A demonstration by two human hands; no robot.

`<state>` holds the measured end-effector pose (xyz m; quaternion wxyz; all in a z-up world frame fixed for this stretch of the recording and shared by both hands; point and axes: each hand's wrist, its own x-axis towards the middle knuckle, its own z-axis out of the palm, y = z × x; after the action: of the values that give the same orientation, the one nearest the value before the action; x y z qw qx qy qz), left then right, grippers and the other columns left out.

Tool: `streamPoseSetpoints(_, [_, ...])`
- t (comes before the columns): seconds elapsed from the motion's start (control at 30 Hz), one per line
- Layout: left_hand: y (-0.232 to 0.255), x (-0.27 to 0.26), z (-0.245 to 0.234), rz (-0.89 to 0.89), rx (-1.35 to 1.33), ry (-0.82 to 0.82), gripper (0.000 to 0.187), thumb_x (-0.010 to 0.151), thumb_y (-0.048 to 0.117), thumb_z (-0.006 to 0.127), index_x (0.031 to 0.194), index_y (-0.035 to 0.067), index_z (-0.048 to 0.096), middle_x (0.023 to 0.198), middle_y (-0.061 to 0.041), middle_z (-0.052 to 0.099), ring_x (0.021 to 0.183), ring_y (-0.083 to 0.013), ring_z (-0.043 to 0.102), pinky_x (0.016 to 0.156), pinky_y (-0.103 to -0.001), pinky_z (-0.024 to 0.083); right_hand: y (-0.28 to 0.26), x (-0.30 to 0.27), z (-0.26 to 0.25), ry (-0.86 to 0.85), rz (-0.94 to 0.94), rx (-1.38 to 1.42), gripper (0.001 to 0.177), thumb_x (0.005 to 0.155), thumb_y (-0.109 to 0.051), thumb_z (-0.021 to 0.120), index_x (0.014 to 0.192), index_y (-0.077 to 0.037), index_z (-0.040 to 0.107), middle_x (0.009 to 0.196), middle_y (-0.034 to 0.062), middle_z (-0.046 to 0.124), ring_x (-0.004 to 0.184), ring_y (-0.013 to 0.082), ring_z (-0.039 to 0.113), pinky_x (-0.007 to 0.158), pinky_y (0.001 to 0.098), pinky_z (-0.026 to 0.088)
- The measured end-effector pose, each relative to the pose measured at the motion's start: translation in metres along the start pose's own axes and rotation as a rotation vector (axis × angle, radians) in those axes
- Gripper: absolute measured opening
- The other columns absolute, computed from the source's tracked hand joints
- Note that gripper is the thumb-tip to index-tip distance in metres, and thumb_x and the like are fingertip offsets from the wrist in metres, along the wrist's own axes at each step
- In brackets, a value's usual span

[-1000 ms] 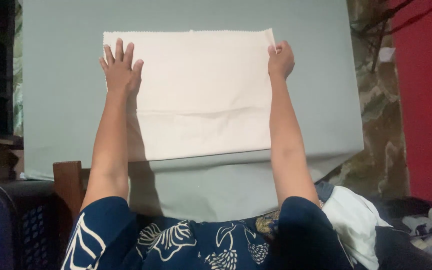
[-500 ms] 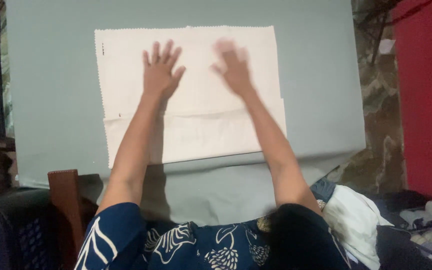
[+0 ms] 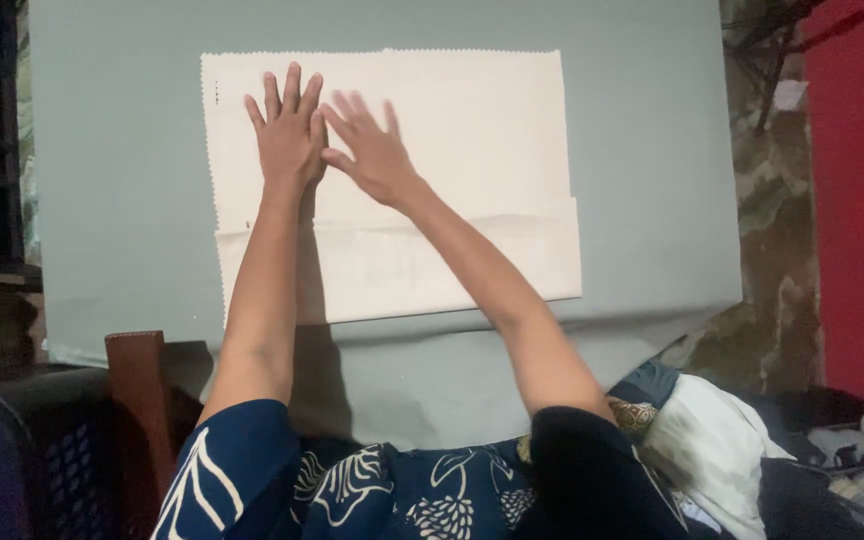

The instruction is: The person folds a light-colored cloth, a white towel, and a dark garment on a table. Each item is smoothed and folded into a compact rectangle, then placed into a black plastic basket. The person repeats this process for multiple items.

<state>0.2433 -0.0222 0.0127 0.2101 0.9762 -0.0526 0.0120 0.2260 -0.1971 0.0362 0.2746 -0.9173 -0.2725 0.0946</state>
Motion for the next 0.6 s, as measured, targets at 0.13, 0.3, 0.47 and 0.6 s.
streamPoseSetpoints(0.13, [0.006,-0.003,-0.006,-0.063,-0.020,-0.022,0.059,0.107,0.036,0.021,0.164,0.026,0.035,0.172,0.001,0.017,0.157,-0.0330,0.003,0.123,-0.062,-0.005,0.115,0.021,0.025,0.138,0.019,-0.213,0.070,0.112,-0.059,0.045,0.167,-0.024,0.020,0.175,-0.0012,0.016,0.162,0.0232,0.009,0.128,0.0578,0.000])
streamPoseSetpoints(0.3, [0.020,-0.005,-0.020,-0.121,-0.053,-0.055,0.063,0.104,0.034,0.021,0.165,0.022,0.032,0.173,0.001,0.015,0.158,-0.0308,-0.001,0.124,-0.059,-0.009,0.261,-0.043,-0.057,0.492,0.269,-0.367,0.055,0.111,-0.039,0.061,0.157,-0.017,0.041,0.160,0.0088,0.043,0.146,0.0343,0.035,0.122,0.0508,0.019])
streamPoseSetpoints(0.47, [0.007,-0.002,-0.003,-0.078,-0.015,0.005,0.060,0.106,0.033,0.027,0.164,0.020,0.036,0.171,-0.001,0.019,0.156,-0.0351,0.005,0.122,-0.064,-0.006,0.238,-0.062,-0.032,0.399,0.546,-0.253,0.065,0.113,-0.038,0.041,0.165,-0.010,0.015,0.173,0.0097,0.018,0.160,0.0294,0.007,0.123,0.0629,-0.003])
streamPoseSetpoints(0.6, [0.013,-0.002,-0.010,-0.055,-0.032,0.003,0.064,0.105,0.037,0.023,0.165,0.018,0.035,0.172,-0.002,0.018,0.156,-0.0356,0.003,0.122,-0.064,-0.007,0.096,-0.069,0.048,0.164,0.273,0.001,0.077,0.109,-0.050,0.048,0.167,-0.014,0.013,0.175,0.0087,0.010,0.162,0.0260,0.001,0.123,0.0597,-0.014])
